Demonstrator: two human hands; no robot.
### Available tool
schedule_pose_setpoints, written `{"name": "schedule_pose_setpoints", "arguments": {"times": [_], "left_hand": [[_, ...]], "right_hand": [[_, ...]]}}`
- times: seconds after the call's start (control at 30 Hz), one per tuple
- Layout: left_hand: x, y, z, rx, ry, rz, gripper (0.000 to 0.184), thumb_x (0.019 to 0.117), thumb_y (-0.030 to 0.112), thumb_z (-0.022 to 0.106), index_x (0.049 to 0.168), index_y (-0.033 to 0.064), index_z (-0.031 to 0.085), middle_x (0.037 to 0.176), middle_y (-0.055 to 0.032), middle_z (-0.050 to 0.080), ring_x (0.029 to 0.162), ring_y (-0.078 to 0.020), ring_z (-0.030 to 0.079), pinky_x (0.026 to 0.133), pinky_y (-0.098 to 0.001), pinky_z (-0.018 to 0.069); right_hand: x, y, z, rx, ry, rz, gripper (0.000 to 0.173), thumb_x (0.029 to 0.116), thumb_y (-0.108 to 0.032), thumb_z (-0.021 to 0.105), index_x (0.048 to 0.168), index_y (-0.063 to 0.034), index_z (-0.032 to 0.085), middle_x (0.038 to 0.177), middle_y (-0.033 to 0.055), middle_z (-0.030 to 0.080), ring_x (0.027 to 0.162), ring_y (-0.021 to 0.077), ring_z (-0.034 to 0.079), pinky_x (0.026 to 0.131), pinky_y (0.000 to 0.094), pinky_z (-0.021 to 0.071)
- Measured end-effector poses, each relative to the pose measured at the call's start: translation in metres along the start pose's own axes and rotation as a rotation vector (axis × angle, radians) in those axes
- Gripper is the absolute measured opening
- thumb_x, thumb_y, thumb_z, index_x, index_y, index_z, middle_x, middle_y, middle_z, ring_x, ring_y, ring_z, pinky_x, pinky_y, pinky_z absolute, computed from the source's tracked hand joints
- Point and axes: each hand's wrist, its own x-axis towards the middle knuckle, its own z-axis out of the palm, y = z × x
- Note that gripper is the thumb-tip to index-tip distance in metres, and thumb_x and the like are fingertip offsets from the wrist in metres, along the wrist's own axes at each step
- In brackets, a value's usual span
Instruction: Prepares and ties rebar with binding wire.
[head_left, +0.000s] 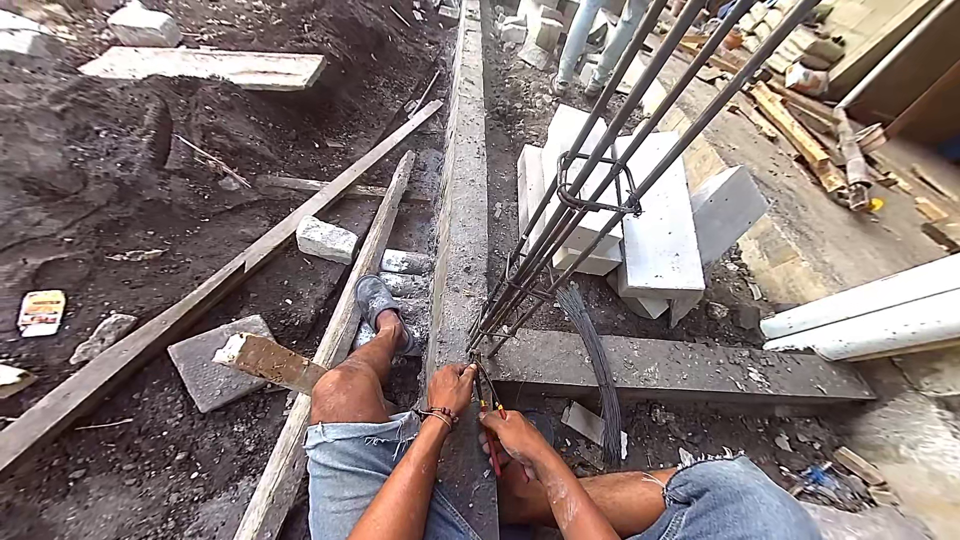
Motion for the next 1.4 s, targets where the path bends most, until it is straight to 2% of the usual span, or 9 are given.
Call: {"name": "schedule_pose_setpoints", "arguments": {"times": [0.23, 0.33, 0.47, 0.63, 0.83, 1.03, 1.2, 1.27, 1.4], "left_hand": [[-0.001, -0.002, 0.002, -0.033, 0.052, 0.029, 0.044, 0.1065, 0.048, 0.045, 0.1, 0.0157, 0.075, 0.093, -0.0042, 0.074, 0.092, -0.0224, 0.069, 0.088, -0.0509, 0.0511], [-0.011, -0.011, 0.012, -0.507, 0.045, -0.062, 0.052, 0.1086, 0.049, 0.044, 0.112, 0.0032, 0.068, 0.092, -0.0118, 0.07, 0.074, -0.0217, 0.069, 0.07, -0.0407, 0.0592], [-0.034, -0.005, 0.011, -1.331, -0.099, -0.413, 0.091, 0.1008, 0.076, 0.014, 0.141, 0.0007, 0.047, 0.107, -0.0262, 0.068, 0.083, -0.0368, 0.07, 0.07, -0.0496, 0.0583], [-0.007, 0.008, 0.018, -1.378, -0.431, -0.433, 0.115, 0.0877, 0.086, -0.008, 0.137, 0.0006, 0.052, 0.105, -0.0252, 0.072, 0.088, -0.0361, 0.073, 0.074, -0.0492, 0.0599], [0.002, 0.036, 0.039, -1.304, -0.214, -0.522, 0.104, 0.0902, 0.085, -0.004, 0.092, 0.0031, 0.061, 0.061, -0.01, 0.058, 0.049, -0.0238, 0.057, 0.048, -0.0402, 0.0513], [0.0, 0.06, 0.061, -1.406, 0.017, -0.587, 0.094, 0.0899, 0.087, 0.004, 0.084, 0.0067, 0.051, 0.053, -0.0068, 0.048, 0.039, -0.0209, 0.048, 0.039, -0.0378, 0.0452], [0.009, 0.051, 0.08, -1.008, 0.181, -0.581, 0.095, 0.0959, 0.081, 0.005, 0.091, 0.0037, 0.06, 0.065, -0.0102, 0.05, 0.052, -0.0243, 0.049, 0.049, -0.0435, 0.0454], [-0.003, 0.043, 0.065, -0.94, 0.162, -0.581, 0.093, 0.1034, 0.071, 0.011, 0.109, -0.0038, 0.067, 0.087, -0.0216, 0.063, 0.074, -0.0329, 0.061, 0.069, -0.0532, 0.0518], [-0.021, 0.03, 0.035, -1.189, -0.141, -0.587, 0.065, 0.1065, 0.061, 0.036, 0.108, 0.0001, 0.059, 0.075, -0.0125, 0.061, 0.058, -0.0236, 0.059, 0.056, -0.0407, 0.0534]], "right_hand": [[0.003, 0.004, 0.004, 0.101, -0.076, -0.007, 0.03, 0.1072, -0.031, 0.056, 0.122, -0.0049, 0.063, 0.086, 0.0046, 0.071, 0.07, 0.0161, 0.07, 0.063, 0.0334, 0.0613], [0.006, 0.013, 0.012, 0.337, -0.161, -0.036, 0.029, 0.1073, -0.028, 0.057, 0.121, -0.0031, 0.063, 0.088, 0.0066, 0.07, 0.073, 0.0181, 0.07, 0.067, 0.0354, 0.0616], [0.012, 0.027, 0.014, 0.717, -0.364, -0.092, 0.025, 0.1077, -0.024, 0.055, 0.114, -0.0019, 0.064, 0.086, 0.009, 0.067, 0.071, 0.019, 0.067, 0.067, 0.0352, 0.0608], [0.021, 0.043, 0.019, 0.966, -0.505, -0.075, 0.027, 0.1105, -0.026, 0.046, 0.103, -0.0055, 0.061, 0.08, 0.0063, 0.066, 0.064, 0.015, 0.066, 0.061, 0.0295, 0.0595], [0.007, 0.037, 0.003, 0.472, -0.09, -0.09, 0.04, 0.1019, -0.037, 0.065, 0.126, -0.0062, 0.055, 0.09, 0.0122, 0.069, 0.066, 0.0213, 0.067, 0.056, 0.0361, 0.0576], [-0.026, 0.015, 0.004, -0.609, 0.358, -0.091, 0.093, 0.0857, -0.033, 0.072, 0.162, -0.007, 0.026, 0.149, 0.0191, 0.051, 0.128, 0.0338, 0.058, 0.105, 0.0519, 0.0491], [-0.008, 0.026, 0.015, -0.594, 0.433, -0.127, 0.028, 0.0995, -0.028, 0.056, 0.118, -0.0109, 0.069, 0.103, 0.0114, 0.074, 0.098, 0.0267, 0.072, 0.088, 0.0506, 0.0565], [-0.008, 0.025, 0.016, -0.285, 0.272, -0.14, 0.02, 0.1009, -0.016, 0.05, 0.099, -0.0055, 0.068, 0.074, 0.0065, 0.066, 0.062, 0.0171, 0.064, 0.059, 0.0384, 0.054], [-0.009, 0.027, 0.006, 0.339, -0.08, -0.032, 0.034, 0.1125, -0.031, 0.041, 0.112, -0.004, 0.06, 0.071, 0.0055, 0.061, 0.049, 0.0144, 0.054, 0.045, 0.0291, 0.0482]]}}
